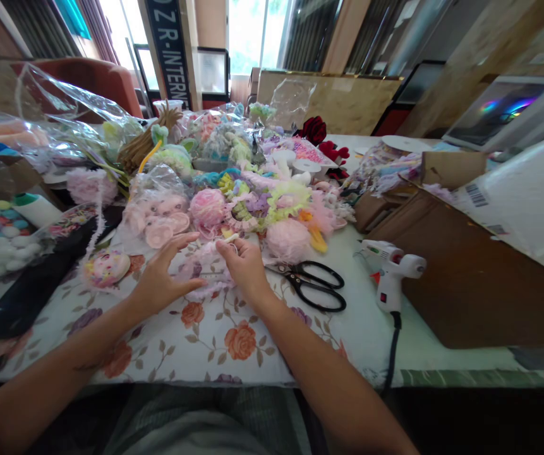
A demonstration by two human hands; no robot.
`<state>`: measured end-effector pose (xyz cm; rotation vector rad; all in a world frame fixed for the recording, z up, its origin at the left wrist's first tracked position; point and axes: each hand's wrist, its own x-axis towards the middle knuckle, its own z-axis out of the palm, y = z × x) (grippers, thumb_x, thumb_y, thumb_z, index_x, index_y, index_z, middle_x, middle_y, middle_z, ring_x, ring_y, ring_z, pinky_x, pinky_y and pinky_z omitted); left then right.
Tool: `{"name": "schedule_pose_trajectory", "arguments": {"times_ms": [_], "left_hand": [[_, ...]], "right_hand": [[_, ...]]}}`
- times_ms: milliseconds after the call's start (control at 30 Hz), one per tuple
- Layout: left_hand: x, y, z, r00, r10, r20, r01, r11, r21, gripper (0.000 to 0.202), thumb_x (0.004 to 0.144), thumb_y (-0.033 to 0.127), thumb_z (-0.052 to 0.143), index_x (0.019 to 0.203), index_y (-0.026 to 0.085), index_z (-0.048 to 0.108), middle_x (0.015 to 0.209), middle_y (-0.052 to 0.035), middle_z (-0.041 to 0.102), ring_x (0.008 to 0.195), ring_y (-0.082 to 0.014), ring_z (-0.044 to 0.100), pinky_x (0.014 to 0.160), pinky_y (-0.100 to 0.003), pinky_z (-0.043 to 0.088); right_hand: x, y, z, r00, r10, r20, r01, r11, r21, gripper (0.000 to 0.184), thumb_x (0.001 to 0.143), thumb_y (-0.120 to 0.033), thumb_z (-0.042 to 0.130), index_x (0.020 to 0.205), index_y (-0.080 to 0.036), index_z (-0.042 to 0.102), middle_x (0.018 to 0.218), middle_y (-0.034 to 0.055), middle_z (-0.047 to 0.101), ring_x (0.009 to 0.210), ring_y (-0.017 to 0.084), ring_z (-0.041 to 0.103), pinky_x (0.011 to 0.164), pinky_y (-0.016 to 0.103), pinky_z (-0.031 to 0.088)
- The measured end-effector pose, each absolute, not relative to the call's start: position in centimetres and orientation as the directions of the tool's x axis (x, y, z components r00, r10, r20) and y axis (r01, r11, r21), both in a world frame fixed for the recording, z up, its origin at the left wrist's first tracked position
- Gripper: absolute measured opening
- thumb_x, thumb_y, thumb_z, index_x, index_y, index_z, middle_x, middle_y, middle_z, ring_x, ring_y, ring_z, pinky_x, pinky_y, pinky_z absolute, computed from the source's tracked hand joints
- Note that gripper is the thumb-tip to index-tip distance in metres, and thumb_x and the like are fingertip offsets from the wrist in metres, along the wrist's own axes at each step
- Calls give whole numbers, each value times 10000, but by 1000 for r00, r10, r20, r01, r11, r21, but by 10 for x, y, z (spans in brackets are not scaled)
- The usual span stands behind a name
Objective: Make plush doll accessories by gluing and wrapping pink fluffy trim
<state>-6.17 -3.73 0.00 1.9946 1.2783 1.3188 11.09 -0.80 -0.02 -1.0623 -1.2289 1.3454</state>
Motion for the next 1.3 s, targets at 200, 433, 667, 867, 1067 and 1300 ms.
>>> {"name": "schedule_pose_trajectory", "arguments": {"times_ms": [200,433,667,867,1067,1300], "left_hand": [[-61,-41,-5,48,922,385,478,-360,801,358,774,342,671,1118,249,631,999,-42,693,896,-191,630,831,-280,448],[-64,-36,-2,-46,959,279,312,-251,916,128,778,325,652,799,199,652,581,25,568,535,-123,476,533,-226,348],[-73,-24,-2,-163,958,237,77,-227,971,200,782,323,643,904,182,570,720,7,625,548,-98,449,529,-211,340],[-76,-19,-2,-196,964,181,-58,-196,979,206,745,319,687,807,162,568,685,6,619,534,-77,445,526,-208,335],[-74,-17,-2,-210,977,36,-255,-90,963,245,653,296,756,730,142,581,628,18,568,574,-82,486,551,-199,364],[-75,-17,-4,-227,967,116,-138,-150,979,207,688,309,721,732,161,582,610,27,558,559,-93,476,569,-215,373]], "right_hand": [[105,-14,-2,-157,974,164,156,188,-970,358,806,-444,597,601,-183,463,509,-66,346,468,67,286,429,210,225],[101,-14,-10,-314,943,106,55,129,-990,261,839,-452,555,886,-195,550,538,-74,424,440,79,358,415,201,270],[105,-17,1,-340,926,168,307,278,-910,100,838,-290,531,808,-196,547,601,-37,521,491,99,467,476,212,352],[110,-14,2,-253,904,344,430,423,-797,163,850,-240,493,799,-177,635,645,-6,545,571,119,463,549,232,351],[112,-23,2,-290,868,403,439,495,-750,279,903,-335,461,1118,-204,583,697,-10,547,571,119,478,556,226,369],[109,-26,-6,-382,797,468,644,593,-484,339,943,-229,310,1171,-176,556,595,-6,525,542,138,461,562,248,343]]}}
